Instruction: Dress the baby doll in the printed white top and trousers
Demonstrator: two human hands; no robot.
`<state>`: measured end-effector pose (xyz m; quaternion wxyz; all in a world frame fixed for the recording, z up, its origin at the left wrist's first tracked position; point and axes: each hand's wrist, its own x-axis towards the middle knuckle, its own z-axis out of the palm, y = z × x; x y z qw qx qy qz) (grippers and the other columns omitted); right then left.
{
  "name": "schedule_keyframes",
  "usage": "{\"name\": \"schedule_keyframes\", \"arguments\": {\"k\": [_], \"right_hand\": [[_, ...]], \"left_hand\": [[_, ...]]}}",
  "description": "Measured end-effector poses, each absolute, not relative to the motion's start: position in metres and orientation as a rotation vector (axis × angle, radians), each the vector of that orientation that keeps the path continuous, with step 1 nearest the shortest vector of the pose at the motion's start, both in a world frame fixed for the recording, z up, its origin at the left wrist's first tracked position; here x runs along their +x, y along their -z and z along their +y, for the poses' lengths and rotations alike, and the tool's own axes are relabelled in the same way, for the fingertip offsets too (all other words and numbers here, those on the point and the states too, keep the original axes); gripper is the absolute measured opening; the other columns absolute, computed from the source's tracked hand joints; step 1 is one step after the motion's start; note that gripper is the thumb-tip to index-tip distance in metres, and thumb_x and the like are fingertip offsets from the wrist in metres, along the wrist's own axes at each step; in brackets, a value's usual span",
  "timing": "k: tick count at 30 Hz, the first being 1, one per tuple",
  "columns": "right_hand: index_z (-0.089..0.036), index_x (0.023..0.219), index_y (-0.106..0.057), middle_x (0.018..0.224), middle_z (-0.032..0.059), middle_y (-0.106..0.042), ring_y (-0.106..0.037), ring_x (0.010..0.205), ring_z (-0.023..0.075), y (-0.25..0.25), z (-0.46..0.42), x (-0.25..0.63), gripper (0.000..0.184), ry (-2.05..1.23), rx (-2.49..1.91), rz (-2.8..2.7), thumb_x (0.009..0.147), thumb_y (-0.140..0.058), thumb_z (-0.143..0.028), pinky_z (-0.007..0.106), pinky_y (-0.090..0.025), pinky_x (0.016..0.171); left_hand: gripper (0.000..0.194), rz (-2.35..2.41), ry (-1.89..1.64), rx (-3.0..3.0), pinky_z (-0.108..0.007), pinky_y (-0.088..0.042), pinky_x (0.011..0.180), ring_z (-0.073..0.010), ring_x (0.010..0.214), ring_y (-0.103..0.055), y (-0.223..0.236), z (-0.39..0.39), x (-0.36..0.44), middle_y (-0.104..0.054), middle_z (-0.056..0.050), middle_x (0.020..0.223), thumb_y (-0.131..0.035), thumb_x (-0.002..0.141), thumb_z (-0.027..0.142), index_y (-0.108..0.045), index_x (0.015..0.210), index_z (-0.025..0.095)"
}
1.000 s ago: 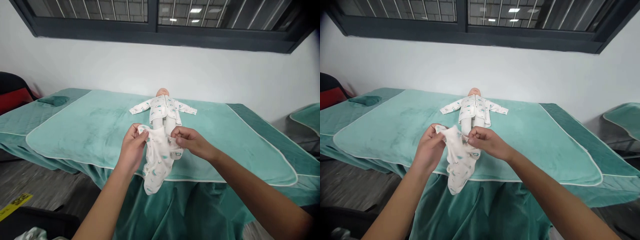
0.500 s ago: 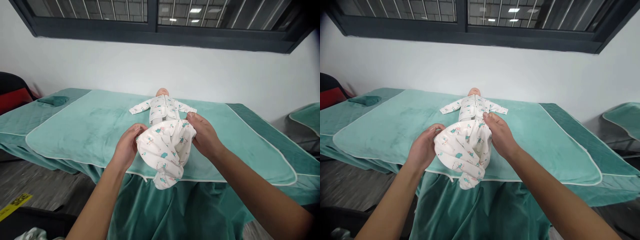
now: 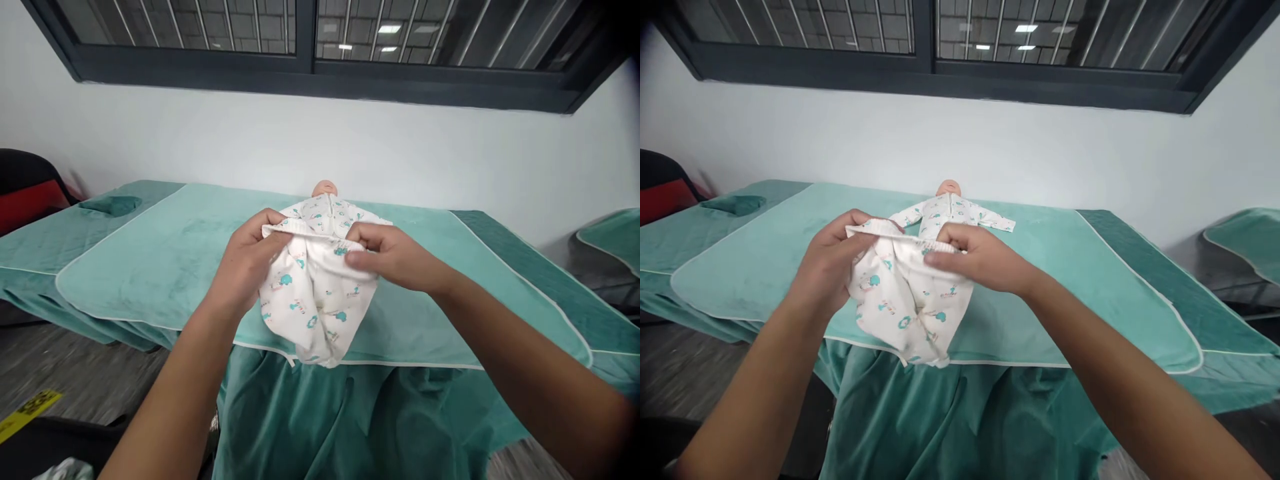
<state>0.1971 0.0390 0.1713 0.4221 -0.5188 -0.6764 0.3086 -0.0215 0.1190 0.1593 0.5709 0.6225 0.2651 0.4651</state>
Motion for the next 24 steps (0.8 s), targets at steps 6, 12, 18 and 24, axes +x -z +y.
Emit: {"name": "schedule_keyframes", "arguments": {"k": [6,12,18,24], "right_hand": [[-0.020,0.070,-0.048,0.073,-0.0018,-0.046,-0.043,0.066,0.0121,-0.175,0.039,0.188,0.042,-0.765,-1.229,-1.609,0.088,-0.062,-0.055,0.026,-0.034,0.059],[-0.023,0.074,-0.045,0.068,-0.0036,-0.041,-0.038,0.059,0.0114,-0.163,0.045,0.174,0.041,-0.917,-1.095,-1.302,0.088,-0.060,-0.059,0.026,-0.033,0.055],[-0.020,0.068,-0.049,0.067,-0.0034,-0.046,-0.042,0.060,0.0105,-0.157,0.047,0.182,0.043,-0.927,-1.206,-1.465,0.083,-0.067,-0.057,0.024,-0.033,0.054],[-0.020,0.087,-0.068,0.082,0.0006,-0.065,-0.059,0.076,0.0167,-0.159,0.043,0.187,0.031,-1.376,-1.180,-1.833,0.080,-0.073,-0.050,0.026,-0.046,0.064]], "left_hand": [[0.031,0.578,-0.695,1.768,-0.028,-0.051,0.059,-0.0227,0.075,-0.066,-0.173,0.118,-0.027,-0.071,-0.005,0.087,-0.082,0.066,0.037,-0.073,0.091,0.020],[0.026,0.558,-0.546,1.750,-0.028,-0.049,0.056,-0.0218,0.068,-0.065,-0.165,0.114,-0.022,-0.071,-0.006,0.076,-0.071,0.080,0.044,-0.073,0.081,0.019],[0.017,0.575,-0.955,1.408,-0.024,-0.045,0.058,-0.0151,0.065,-0.058,-0.159,0.118,-0.012,-0.063,-0.001,0.074,-0.070,0.079,0.033,-0.067,0.087,0.019],[0.012,0.634,-0.923,1.383,-0.022,-0.039,0.052,-0.0109,0.056,-0.049,-0.152,0.118,-0.007,-0.055,0.002,0.065,-0.068,0.077,0.027,-0.061,0.072,0.018]]}}
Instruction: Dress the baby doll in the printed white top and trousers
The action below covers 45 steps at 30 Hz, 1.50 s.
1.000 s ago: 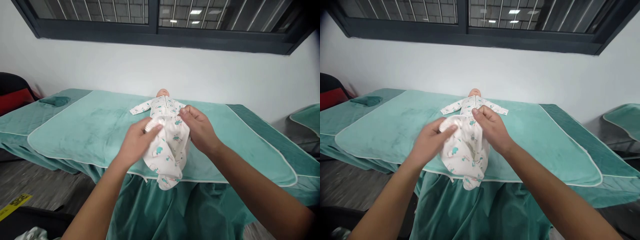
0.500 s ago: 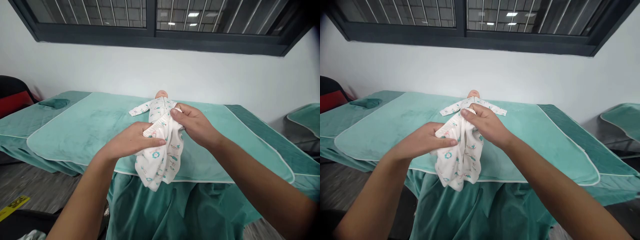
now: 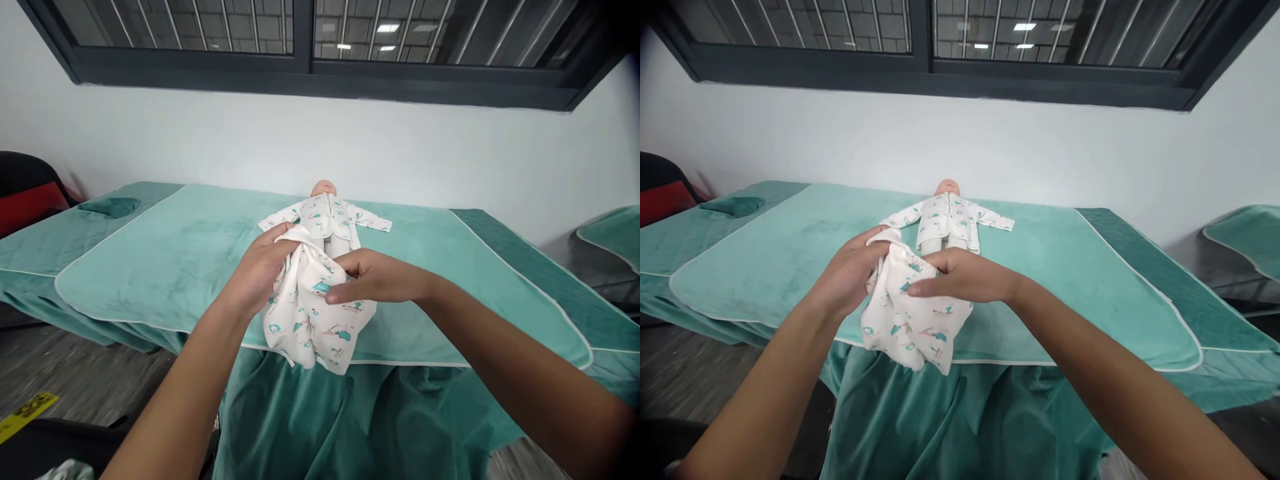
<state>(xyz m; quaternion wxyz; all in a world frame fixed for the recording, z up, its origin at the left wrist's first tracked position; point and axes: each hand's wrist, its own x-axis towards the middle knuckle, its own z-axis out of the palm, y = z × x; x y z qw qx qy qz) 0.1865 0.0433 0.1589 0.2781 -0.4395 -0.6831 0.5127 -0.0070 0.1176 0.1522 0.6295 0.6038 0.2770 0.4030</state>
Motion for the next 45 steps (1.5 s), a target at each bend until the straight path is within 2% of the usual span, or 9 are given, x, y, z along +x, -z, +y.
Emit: {"name": "schedule_keyframes", "arguments": {"k": [3,7,12,17,21,28,35,40,45], "right_hand": [[-0.020,0.089,-0.068,0.085,0.0013,-0.066,-0.061,0.079,0.0167,-0.157,0.043,0.183,0.028,-1.246,-1.142,-1.679,0.085,-0.068,-0.047,0.027,-0.048,0.068],[-0.020,0.087,-0.065,0.083,0.0007,-0.065,-0.060,0.074,0.0148,-0.153,0.045,0.176,0.029,-1.070,-1.126,-1.433,0.084,-0.069,-0.049,0.026,-0.047,0.064],[-0.020,0.087,-0.062,0.076,0.0006,-0.063,-0.059,0.068,0.0150,-0.148,0.046,0.169,0.037,-1.081,-1.094,-1.227,0.085,-0.065,-0.057,0.027,-0.047,0.060],[-0.019,0.089,-0.064,0.075,0.0005,-0.067,-0.060,0.062,0.0137,-0.138,0.044,0.171,0.038,-1.342,-1.028,-1.244,0.083,-0.067,-0.057,0.025,-0.046,0.055],[-0.017,0.094,-0.071,0.085,0.0019,-0.071,-0.066,0.074,0.0156,-0.132,0.040,0.179,0.032,-1.645,-0.949,-1.481,0.079,-0.077,-0.046,0.026,-0.051,0.067],[-0.019,0.100,-0.071,0.093,0.0039,-0.074,-0.068,0.081,0.0172,-0.120,0.037,0.178,0.030,-1.510,-0.999,-1.167,0.082,-0.075,-0.042,0.028,-0.053,0.072],[-0.021,0.113,-0.066,0.097,0.0062,-0.073,-0.068,0.083,0.0208,-0.107,0.041,0.169,0.041,-1.423,-0.893,-0.890,0.085,-0.069,-0.050,0.031,-0.053,0.072],[-0.018,0.107,-0.070,0.093,0.0064,-0.073,-0.067,0.079,0.0194,-0.093,0.038,0.170,0.044,-1.519,-0.911,-0.951,0.082,-0.070,-0.055,0.030,-0.052,0.069],[-0.017,0.101,-0.074,0.099,0.0051,-0.073,-0.067,0.092,0.0215,-0.083,0.031,0.172,0.041,-1.752,-0.979,-1.280,0.070,-0.085,-0.041,0.033,-0.052,0.083]], "left_hand": [[0.016,0.596,-0.780,1.441,-0.024,-0.042,0.054,-0.0145,0.061,-0.056,-0.144,0.117,-0.011,-0.060,0.000,0.069,-0.071,0.079,0.034,-0.067,0.083,0.019],[0.038,0.444,-0.499,1.487,-0.031,-0.051,0.061,-0.0227,0.073,-0.067,-0.137,0.120,-0.020,-0.070,-0.007,0.082,-0.072,0.079,0.049,-0.070,0.103,0.020],[0.035,0.450,-0.357,1.541,-0.038,-0.057,0.072,-0.0298,0.085,-0.072,-0.136,0.116,-0.018,-0.075,-0.010,0.090,-0.078,0.074,0.043,-0.074,0.099,0.020],[0.032,0.502,-0.674,1.246,-0.034,-0.055,0.064,-0.0241,0.071,-0.070,-0.127,0.115,-0.011,-0.074,-0.008,0.085,-0.078,0.076,0.038,-0.071,0.099,0.017],[0.024,0.482,-0.756,1.122,-0.028,-0.049,0.055,-0.0176,0.059,-0.064,-0.120,0.118,-0.011,-0.069,-0.004,0.074,-0.079,0.074,0.033,-0.070,0.090,0.018],[0.033,0.469,-0.555,1.029,-0.037,-0.056,0.069,-0.0256,0.075,-0.071,-0.100,0.111,-0.017,-0.075,-0.010,0.087,-0.072,0.081,0.042,-0.071,0.103,0.017],[0.056,0.311,-0.212,1.137,-0.040,-0.057,0.083,-0.0293,0.094,-0.071,-0.083,0.107,-0.022,-0.073,-0.014,0.111,-0.084,0.069,0.021,-0.066,0.121,0.016],[0.043,0.359,-0.461,1.011,-0.040,-0.057,0.082,-0.0292,0.091,-0.072,-0.077,0.111,-0.016,-0.074,-0.014,0.107,-0.076,0.078,0.024,-0.066,0.118,0.014],[0.037,0.343,-0.580,0.943,-0.036,-0.057,0.076,-0.0291,0.087,-0.073,-0.075,0.113,-0.010,-0.075,-0.015,0.100,-0.073,0.080,0.025,-0.068,0.113,0.010]]}}
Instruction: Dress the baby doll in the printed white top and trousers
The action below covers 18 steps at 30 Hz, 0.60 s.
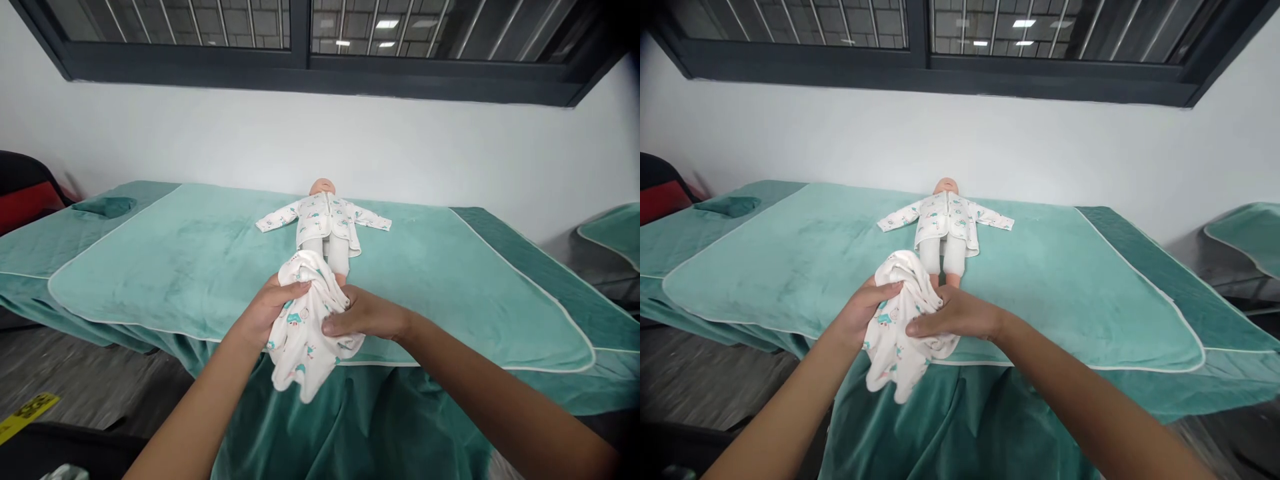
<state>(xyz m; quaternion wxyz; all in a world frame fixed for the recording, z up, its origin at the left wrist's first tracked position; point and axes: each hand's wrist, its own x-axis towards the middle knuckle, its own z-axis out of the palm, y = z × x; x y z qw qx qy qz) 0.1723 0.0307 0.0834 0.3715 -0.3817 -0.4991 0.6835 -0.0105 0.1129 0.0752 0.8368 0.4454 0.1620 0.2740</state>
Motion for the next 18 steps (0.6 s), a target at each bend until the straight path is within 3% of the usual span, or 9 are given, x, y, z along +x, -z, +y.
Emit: {"name": "schedule_keyframes", "arguments": {"k": [4,7,13,18], "right_hand": [[-0.018,0.109,-0.072,0.094,0.0057,-0.074,-0.069,0.088,0.0216,-0.076,0.028,0.171,0.042,-1.637,-0.923,-1.023,0.077,-0.078,-0.045,0.035,-0.053,0.082],[-0.016,0.107,-0.072,0.090,0.0077,-0.075,-0.070,0.086,0.0233,-0.067,0.028,0.170,0.043,-1.521,-0.869,-0.771,0.080,-0.074,-0.050,0.036,-0.054,0.079],[-0.017,0.115,-0.068,0.097,0.0104,-0.074,-0.069,0.090,0.0245,-0.039,0.004,0.164,0.042,-1.619,-0.762,-0.681,0.090,-0.063,-0.050,0.038,-0.054,0.082],[-0.017,0.109,-0.069,0.099,0.0072,-0.071,-0.066,0.092,0.0237,-0.010,-0.035,0.169,0.045,-1.783,-0.886,-0.961,0.077,-0.078,-0.047,0.037,-0.050,0.084]], "left_hand": [[0.041,0.373,-0.559,0.904,-0.034,-0.056,0.072,-0.0247,0.079,-0.072,-0.068,0.111,-0.013,-0.075,-0.012,0.096,-0.074,0.080,0.029,-0.067,0.117,0.012],[0.040,0.392,-0.344,0.977,-0.030,-0.056,0.070,-0.0214,0.076,-0.071,-0.059,0.109,-0.019,-0.075,-0.011,0.091,-0.078,0.077,0.029,-0.070,0.111,0.011],[0.046,0.318,-0.002,1.153,-0.036,-0.052,0.090,-0.0233,0.098,-0.068,-0.048,0.104,-0.027,-0.073,-0.010,0.108,-0.081,0.073,0.025,-0.069,0.116,0.016],[0.031,0.358,0.038,1.236,-0.035,-0.049,0.090,-0.0225,0.096,-0.066,-0.029,0.099,-0.031,-0.074,-0.007,0.099,-0.079,0.074,0.030,-0.073,0.100,0.014]]}}
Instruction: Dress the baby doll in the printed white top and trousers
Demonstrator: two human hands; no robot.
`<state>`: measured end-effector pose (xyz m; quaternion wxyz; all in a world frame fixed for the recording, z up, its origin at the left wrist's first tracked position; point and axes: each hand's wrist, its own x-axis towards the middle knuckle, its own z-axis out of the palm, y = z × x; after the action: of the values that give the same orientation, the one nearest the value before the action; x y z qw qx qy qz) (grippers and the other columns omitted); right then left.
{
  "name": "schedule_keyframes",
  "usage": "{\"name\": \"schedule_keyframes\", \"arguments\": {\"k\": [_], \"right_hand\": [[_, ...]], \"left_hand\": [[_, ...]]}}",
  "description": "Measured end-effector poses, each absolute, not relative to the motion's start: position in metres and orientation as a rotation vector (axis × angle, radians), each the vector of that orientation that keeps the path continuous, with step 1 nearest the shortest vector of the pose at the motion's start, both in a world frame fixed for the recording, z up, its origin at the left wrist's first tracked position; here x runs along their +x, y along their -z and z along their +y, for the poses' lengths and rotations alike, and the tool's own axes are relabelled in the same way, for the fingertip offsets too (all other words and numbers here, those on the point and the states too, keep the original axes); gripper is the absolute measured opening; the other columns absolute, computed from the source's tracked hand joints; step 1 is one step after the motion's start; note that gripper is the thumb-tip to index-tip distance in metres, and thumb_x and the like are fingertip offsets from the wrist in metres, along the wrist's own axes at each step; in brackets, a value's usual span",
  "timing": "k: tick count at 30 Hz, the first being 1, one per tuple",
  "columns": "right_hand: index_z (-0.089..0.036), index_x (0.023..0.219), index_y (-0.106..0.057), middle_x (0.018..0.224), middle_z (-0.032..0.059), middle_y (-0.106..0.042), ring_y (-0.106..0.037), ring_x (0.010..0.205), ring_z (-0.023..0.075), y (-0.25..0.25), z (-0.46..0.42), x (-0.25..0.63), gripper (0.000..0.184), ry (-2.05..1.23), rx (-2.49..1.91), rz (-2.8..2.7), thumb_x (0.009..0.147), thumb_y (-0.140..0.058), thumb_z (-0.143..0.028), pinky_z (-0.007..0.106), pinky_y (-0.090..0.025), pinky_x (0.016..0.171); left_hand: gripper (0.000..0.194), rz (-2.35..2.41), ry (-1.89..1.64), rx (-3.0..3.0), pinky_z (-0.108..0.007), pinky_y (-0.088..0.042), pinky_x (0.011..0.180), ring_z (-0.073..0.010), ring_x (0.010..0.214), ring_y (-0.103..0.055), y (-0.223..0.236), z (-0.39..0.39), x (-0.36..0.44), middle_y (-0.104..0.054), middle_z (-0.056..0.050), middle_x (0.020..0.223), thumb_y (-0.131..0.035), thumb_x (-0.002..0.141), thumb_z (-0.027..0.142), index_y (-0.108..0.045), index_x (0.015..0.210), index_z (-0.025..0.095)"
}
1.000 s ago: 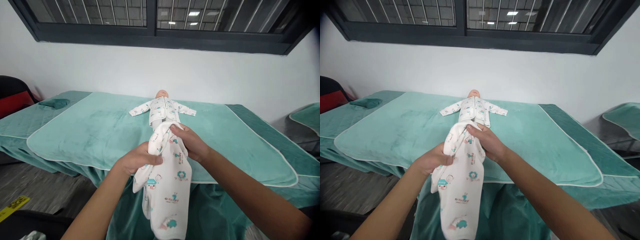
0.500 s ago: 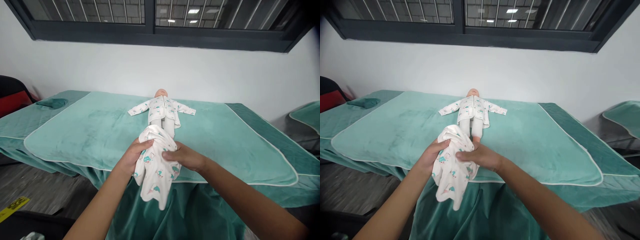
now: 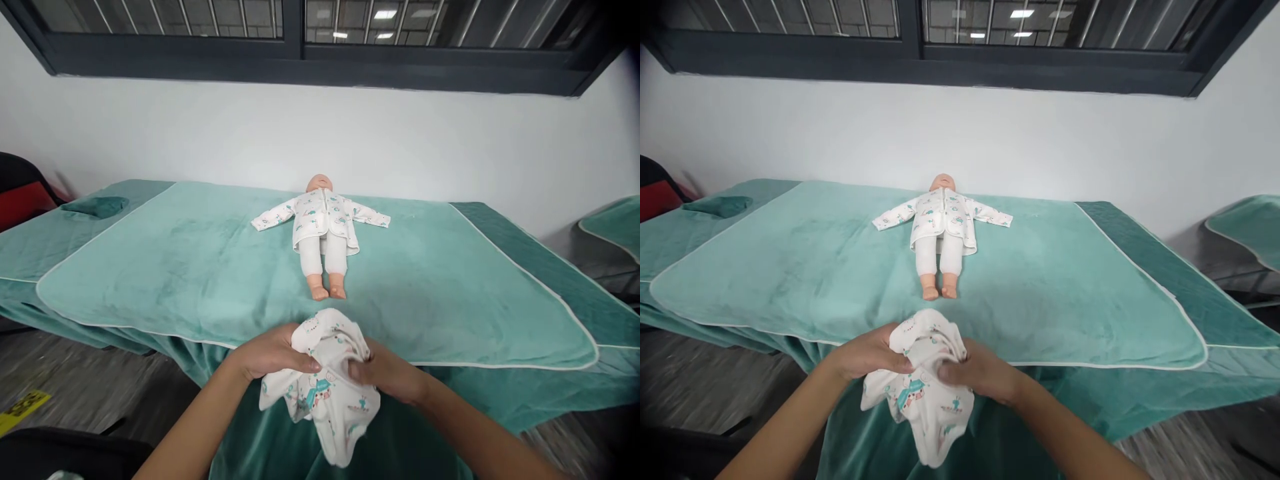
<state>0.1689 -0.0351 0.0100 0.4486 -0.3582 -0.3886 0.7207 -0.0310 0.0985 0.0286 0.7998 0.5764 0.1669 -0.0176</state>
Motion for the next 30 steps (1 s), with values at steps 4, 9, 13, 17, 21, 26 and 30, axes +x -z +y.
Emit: {"name": "schedule_keyframes", "arguments": {"k": [4,9,13,17,21,26,30], "right_hand": [[-0.017,0.103,-0.071,0.095,0.0045,-0.071,-0.065,0.089,0.0227,0.003,-0.048,0.179,0.036,-1.753,-1.087,-1.072,0.076,-0.079,-0.040,0.036,-0.049,0.083],[-0.019,0.109,-0.068,0.100,0.0047,-0.072,-0.063,0.091,0.0222,0.009,-0.021,0.188,0.034,-1.184,-1.344,-0.945,0.084,-0.067,-0.042,0.033,-0.048,0.080],[-0.017,0.105,-0.068,0.097,0.0040,-0.072,-0.061,0.089,0.0220,0.010,0.015,0.194,0.029,-0.759,-1.492,-0.938,0.085,-0.059,-0.036,0.031,-0.046,0.079],[-0.018,0.113,-0.068,0.106,0.0053,-0.073,-0.062,0.095,0.0248,0.015,0.038,0.195,0.034,-0.614,-1.541,-0.930,0.087,-0.055,-0.037,0.032,-0.045,0.080],[-0.021,0.116,-0.068,0.105,0.0059,-0.073,-0.062,0.092,0.0261,0.021,0.045,0.197,0.036,-0.582,-1.618,-0.982,0.089,-0.053,-0.038,0.034,-0.043,0.079],[-0.023,0.117,-0.066,0.107,0.0052,-0.072,-0.061,0.096,0.0256,0.024,0.047,0.202,0.034,-0.646,-1.541,-0.949,0.090,-0.052,-0.038,0.035,-0.044,0.082],[-0.021,0.114,-0.065,0.107,0.0047,-0.071,-0.061,0.091,0.0223,0.021,0.049,0.208,0.034,-0.747,-1.321,-0.768,0.086,-0.057,-0.040,0.033,-0.047,0.078]], "left_hand": [[0.033,0.397,0.000,1.334,-0.033,-0.048,0.088,-0.0224,0.095,-0.065,-0.023,0.093,-0.023,-0.074,-0.005,0.101,-0.075,0.078,0.033,-0.073,0.107,0.017],[0.027,0.622,-0.377,1.618,-0.031,-0.048,0.083,-0.0215,0.094,-0.063,-0.042,0.092,0.008,-0.071,-0.003,0.101,-0.061,0.087,0.034,-0.068,0.107,0.018],[0.015,0.873,-0.646,2.115,-0.033,-0.045,0.082,-0.0223,0.091,-0.062,-0.057,0.103,0.038,-0.066,-0.007,0.095,-0.050,0.089,0.025,-0.063,0.087,0.016],[0.016,1.031,-0.431,2.446,-0.034,-0.043,0.074,-0.0254,0.088,-0.063,-0.062,0.118,0.056,-0.068,-0.011,0.094,-0.043,0.088,0.018,-0.059,0.083,0.018],[0.021,1.000,-0.231,2.426,-0.033,-0.042,0.068,-0.0274,0.084,-0.065,-0.061,0.128,0.060,-0.070,-0.012,0.092,-0.040,0.091,0.027,-0.059,0.087,0.019],[0.018,0.882,-0.321,2.239,-0.033,-0.045,0.077,-0.0265,0.094,-0.065,-0.068,0.134,0.061,-0.072,-0.008,0.100,-0.048,0.088,0.031,-0.063,0.088,0.020],[0.022,0.709,-0.396,1.975,-0.033,-0.047,0.084,-0.0262,0.102,-0.064,-0.077,0.136,0.065,-0.072,-0.005,0.107,-0.053,0.087,0.035,-0.067,0.096,0.019]]}}
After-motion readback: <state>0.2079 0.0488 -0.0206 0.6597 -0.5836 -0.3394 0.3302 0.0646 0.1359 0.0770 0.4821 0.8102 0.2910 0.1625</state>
